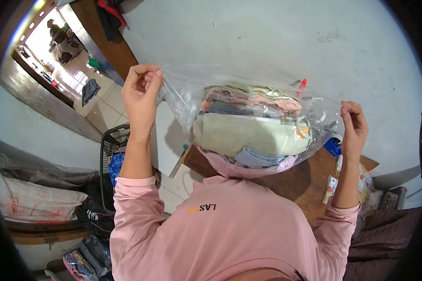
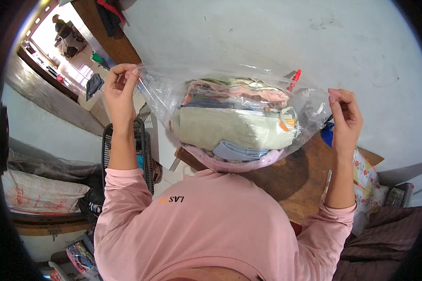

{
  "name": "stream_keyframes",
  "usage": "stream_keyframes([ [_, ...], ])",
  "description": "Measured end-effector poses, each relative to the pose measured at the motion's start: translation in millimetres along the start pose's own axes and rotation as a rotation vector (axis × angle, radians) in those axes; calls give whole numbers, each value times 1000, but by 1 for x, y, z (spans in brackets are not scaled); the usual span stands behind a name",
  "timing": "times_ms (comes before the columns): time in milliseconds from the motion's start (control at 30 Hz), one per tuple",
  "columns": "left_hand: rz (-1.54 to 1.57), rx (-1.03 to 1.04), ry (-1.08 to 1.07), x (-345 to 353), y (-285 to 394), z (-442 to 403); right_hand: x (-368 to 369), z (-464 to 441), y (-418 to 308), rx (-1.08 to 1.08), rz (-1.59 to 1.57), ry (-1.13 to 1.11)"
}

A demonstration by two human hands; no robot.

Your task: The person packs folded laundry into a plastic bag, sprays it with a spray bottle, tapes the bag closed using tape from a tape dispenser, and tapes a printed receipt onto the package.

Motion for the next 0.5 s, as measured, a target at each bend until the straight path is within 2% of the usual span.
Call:
stream_keyframes([
  [167,23,57,-27,-5,-7,0,0,0,-2,-11,-127,-36],
  [267,163,42,-43,-3,-8,2,-2,-1,2,-78,-109,-71],
  [367,245,-170,-30,7,7,6,-6,0,11,-3,-187,-25],
  [500,131,-108,-126,0,-5,8,-8,0,11,40,-158,25],
])
Point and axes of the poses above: each hand's wrist, its own z-axis away from the middle knuckle, its own x-axis out of the palm, y = z × x, the point moved 6 cm from there along -z, towards the middle knuckle, and after that the axes turned 4 degrees about x, right-handed, at the moved point
